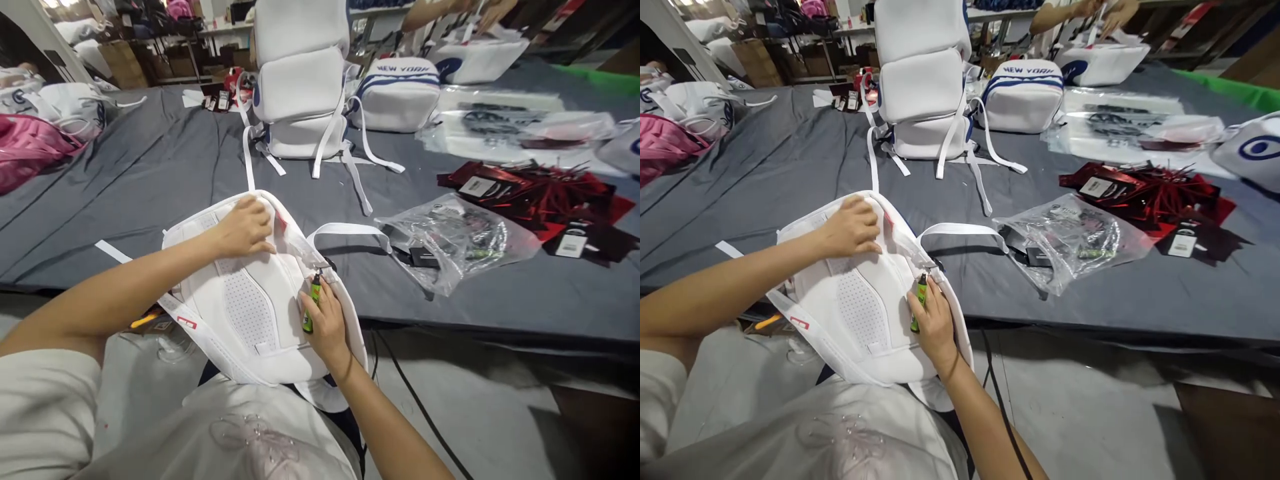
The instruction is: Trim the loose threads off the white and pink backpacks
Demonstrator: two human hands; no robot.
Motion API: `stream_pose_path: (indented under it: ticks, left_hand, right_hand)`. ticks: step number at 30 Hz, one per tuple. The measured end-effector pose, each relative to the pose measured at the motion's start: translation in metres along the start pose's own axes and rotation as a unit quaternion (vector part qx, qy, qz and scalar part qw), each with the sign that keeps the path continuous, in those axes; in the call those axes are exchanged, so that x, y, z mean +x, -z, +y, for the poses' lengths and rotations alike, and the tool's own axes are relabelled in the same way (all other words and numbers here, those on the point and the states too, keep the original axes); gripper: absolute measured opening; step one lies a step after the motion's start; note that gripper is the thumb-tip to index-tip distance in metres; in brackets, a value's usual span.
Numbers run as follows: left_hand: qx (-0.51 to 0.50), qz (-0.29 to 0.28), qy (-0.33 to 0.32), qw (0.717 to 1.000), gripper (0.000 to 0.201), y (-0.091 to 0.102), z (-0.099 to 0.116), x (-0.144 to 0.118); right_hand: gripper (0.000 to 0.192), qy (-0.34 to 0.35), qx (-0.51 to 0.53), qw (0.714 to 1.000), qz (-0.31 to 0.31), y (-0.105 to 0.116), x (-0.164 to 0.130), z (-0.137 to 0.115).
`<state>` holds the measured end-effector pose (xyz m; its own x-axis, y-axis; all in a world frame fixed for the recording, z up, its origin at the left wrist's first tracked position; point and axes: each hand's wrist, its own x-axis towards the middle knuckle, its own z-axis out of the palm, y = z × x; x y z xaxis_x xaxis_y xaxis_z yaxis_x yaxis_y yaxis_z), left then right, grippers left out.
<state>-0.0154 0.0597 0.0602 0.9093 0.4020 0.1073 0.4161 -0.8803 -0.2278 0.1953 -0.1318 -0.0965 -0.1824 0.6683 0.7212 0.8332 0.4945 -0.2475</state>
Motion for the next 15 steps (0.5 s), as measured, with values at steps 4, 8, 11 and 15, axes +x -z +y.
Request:
stream_pose_path:
  ticks: [4,8,11,15]
  left_hand:
    - [0.012,0.01,-0.014,1.0,0.059,0.01,-0.013,0.001]
    - [-0.055,-0.016,-0.033,0.998,0.056,0.005,0.01,0.006]
    - [-0.072,-0.022,-0.027,0.997,0.056,0.0,0.022,0.01]
    - [-0.049,-0.028,-0.044,0.997,0.055,0.006,0.016,0.014]
  right_hand:
    - [0.06,-0.003,0.004,1.0,-0.006,0.001,0.003,-0.002]
    - [0.057,-0.009,-0.014,1.0,-0.008,0.0,0.003,0.001]
    - [0.05,0.004,-0.017,1.0,-0.02,0.002,0.001,0.001]
    - [0.039,0.036,-0.014,0.999,-0.035,0.006,-0.004,0.005]
